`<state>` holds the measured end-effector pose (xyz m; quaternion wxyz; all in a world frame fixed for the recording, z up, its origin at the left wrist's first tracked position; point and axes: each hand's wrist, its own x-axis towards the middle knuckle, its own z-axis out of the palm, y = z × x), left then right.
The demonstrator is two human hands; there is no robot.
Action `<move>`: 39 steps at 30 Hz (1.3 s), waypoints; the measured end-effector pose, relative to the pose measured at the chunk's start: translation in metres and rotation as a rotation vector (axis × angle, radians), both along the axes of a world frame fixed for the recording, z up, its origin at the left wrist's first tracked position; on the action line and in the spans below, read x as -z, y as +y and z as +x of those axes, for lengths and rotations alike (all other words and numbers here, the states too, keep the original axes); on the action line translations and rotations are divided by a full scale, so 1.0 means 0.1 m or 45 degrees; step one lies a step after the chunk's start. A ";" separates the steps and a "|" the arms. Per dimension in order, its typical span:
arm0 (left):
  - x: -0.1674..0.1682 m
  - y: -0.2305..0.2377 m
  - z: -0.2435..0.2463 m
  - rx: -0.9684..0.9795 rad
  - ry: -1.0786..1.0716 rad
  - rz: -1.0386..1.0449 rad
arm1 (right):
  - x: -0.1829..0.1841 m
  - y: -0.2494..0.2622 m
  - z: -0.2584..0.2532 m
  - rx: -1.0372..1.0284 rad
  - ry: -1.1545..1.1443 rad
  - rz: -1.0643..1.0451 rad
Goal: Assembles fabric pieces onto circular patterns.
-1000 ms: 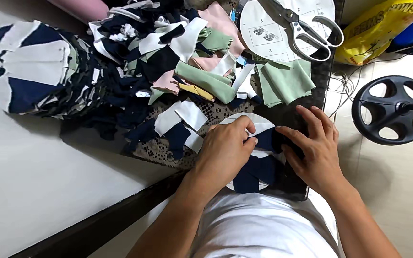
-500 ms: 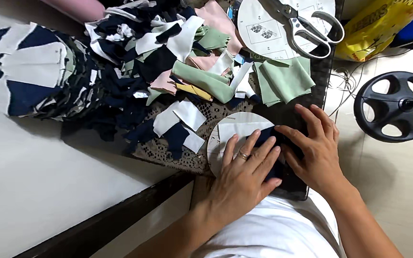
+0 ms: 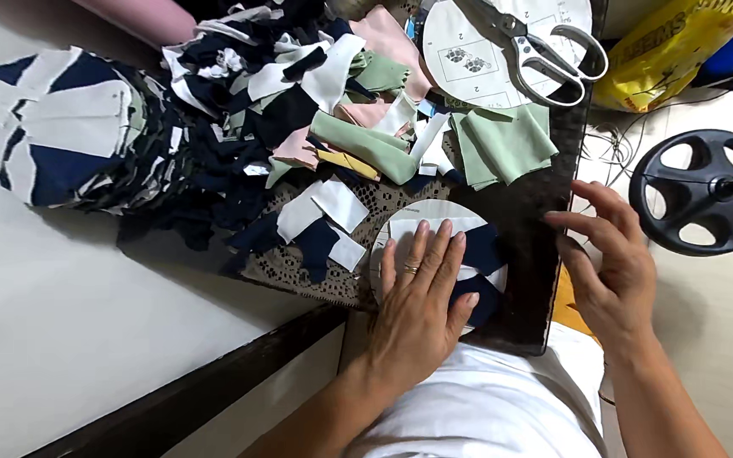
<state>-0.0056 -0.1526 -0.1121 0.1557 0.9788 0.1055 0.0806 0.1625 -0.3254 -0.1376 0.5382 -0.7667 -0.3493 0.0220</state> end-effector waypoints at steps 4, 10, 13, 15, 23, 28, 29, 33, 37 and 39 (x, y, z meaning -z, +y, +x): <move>0.05 -0.03 0.05 0.018 0.019 0.043 | 0.01 0.00 -0.06 0.076 -0.056 -0.100; 0.09 -0.10 0.12 -0.059 0.039 0.091 | 0.09 0.16 -0.28 0.115 -0.061 -0.232; 0.17 -0.11 0.19 -0.028 0.045 0.152 | 0.07 0.17 -0.27 0.109 -0.072 -0.199; 0.16 -0.06 0.22 0.099 0.078 0.129 | 0.02 0.14 -0.23 0.100 -0.105 -0.184; 0.05 0.32 0.39 0.702 0.154 -0.027 | -0.03 -0.03 -0.20 0.078 -0.248 -0.136; -0.02 0.35 0.17 0.231 -0.233 -0.094 | -0.06 -0.01 -0.22 0.006 -0.327 -0.147; -0.08 0.43 0.09 0.054 -0.266 -0.101 | -0.07 0.00 -0.22 -0.011 -0.335 -0.152; -0.30 0.84 -0.26 -0.467 -0.050 -0.104 | -0.14 0.13 -0.24 -0.056 -0.371 -0.143; -0.35 1.01 -0.41 -0.592 0.205 -0.098 | -0.20 0.30 -0.32 -0.109 -0.407 -0.136; -0.30 1.03 -0.43 -0.589 0.162 -0.043 | -0.23 0.35 -0.36 -0.121 -0.416 -0.140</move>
